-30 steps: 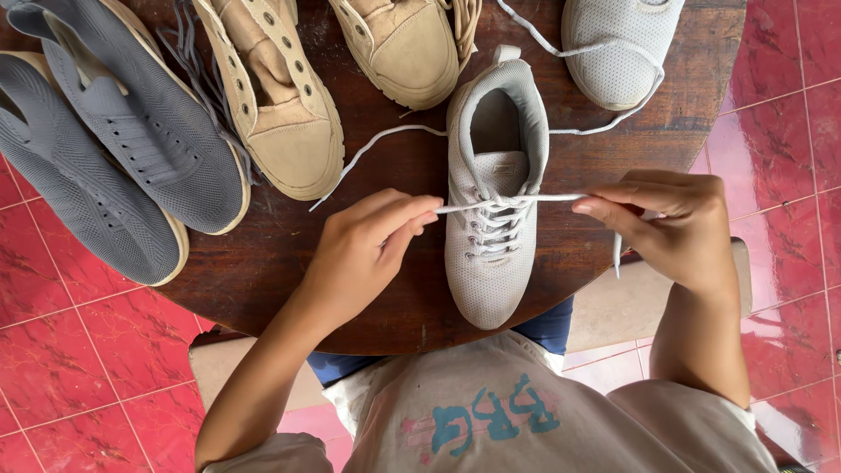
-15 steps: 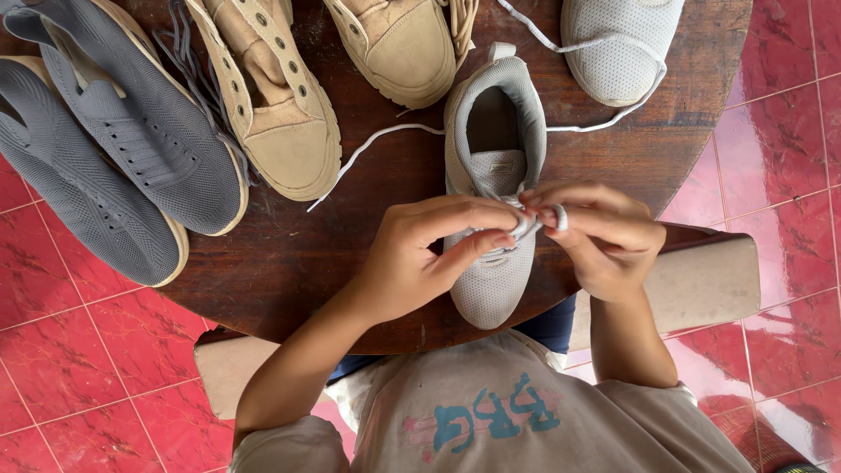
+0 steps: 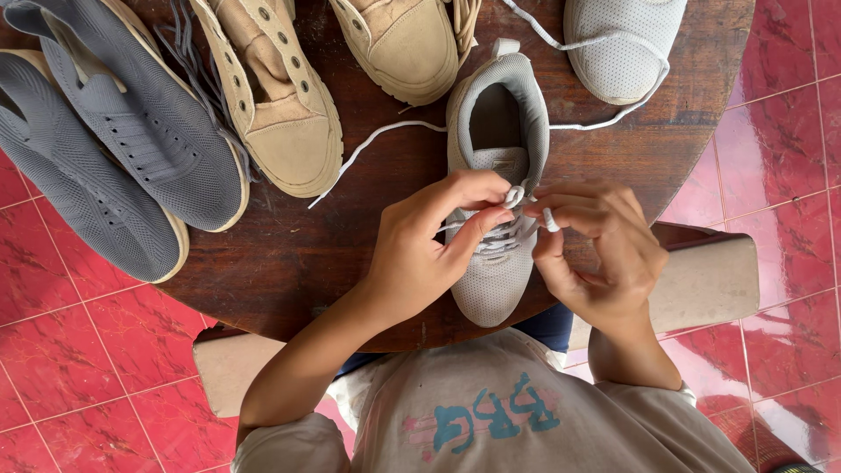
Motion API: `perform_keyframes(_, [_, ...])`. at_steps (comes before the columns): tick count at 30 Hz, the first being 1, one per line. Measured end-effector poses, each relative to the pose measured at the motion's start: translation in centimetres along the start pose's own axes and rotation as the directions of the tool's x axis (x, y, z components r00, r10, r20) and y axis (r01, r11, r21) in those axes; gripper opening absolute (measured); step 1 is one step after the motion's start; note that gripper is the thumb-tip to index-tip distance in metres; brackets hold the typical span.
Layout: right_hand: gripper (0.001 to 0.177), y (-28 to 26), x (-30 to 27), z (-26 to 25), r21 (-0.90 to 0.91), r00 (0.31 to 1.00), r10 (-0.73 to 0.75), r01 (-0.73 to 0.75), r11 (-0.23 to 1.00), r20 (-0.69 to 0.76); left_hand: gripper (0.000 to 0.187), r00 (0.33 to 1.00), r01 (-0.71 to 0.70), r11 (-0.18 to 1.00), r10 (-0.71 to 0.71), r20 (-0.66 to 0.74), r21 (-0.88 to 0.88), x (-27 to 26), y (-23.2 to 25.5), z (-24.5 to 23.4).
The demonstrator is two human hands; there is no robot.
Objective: The person removes a white shoelace from a white sneaker, then re-laces the same shoe by threading the lace through the eyelets and tying a knot. Other shoes remain on the table but are not handled.
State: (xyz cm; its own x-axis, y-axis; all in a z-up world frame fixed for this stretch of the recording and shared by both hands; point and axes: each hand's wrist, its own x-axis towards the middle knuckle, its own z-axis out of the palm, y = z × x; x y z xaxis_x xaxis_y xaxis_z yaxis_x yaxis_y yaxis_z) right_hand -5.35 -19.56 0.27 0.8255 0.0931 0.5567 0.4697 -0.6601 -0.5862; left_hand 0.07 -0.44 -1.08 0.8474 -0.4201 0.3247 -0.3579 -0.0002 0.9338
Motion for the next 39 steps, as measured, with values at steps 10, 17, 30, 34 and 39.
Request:
perform_keyframes(10, [0.022, 0.2, -0.2, 0.5, -0.084, 0.991, -0.131, 0.132, 0.988, 0.012, 0.013, 1.0, 0.012, 0.999, -0.012, -0.016, 0.031, 0.0, -0.4, 0.2])
perform_keyframes(17, [0.022, 0.6, -0.2, 0.6, 0.004, 0.997, -0.009, 0.01, 1.0, -0.083, 0.021, 0.993, -0.102, 0.985, 0.091, 0.079, 0.142, -0.3, -0.2, -0.2])
perform_keyframes(30, [0.021, 0.8, 0.4, 0.6, 0.149, 0.999, 0.038, -0.032, 0.988, -0.032, 0.021, 0.977, -0.197, 0.954, 0.171, 0.129, 0.225, -0.5, -0.7, -0.5])
perform_keyframes(34, [0.021, 0.9, -0.2, 0.2, -0.002, 0.998, -0.049, 0.049, 0.999, -0.033, 0.027, 0.999, 0.004, 0.993, 0.001, -0.048, 0.114, -0.8, -0.5, 0.9])
perform_keyframes(39, [0.029, 0.5, -0.9, 0.7, -0.22, 0.993, -0.118, 0.117, 0.968, 0.009, 0.033, 0.993, -0.058, 0.987, 0.072, -0.097, 0.149, -0.6, -0.1, 1.3])
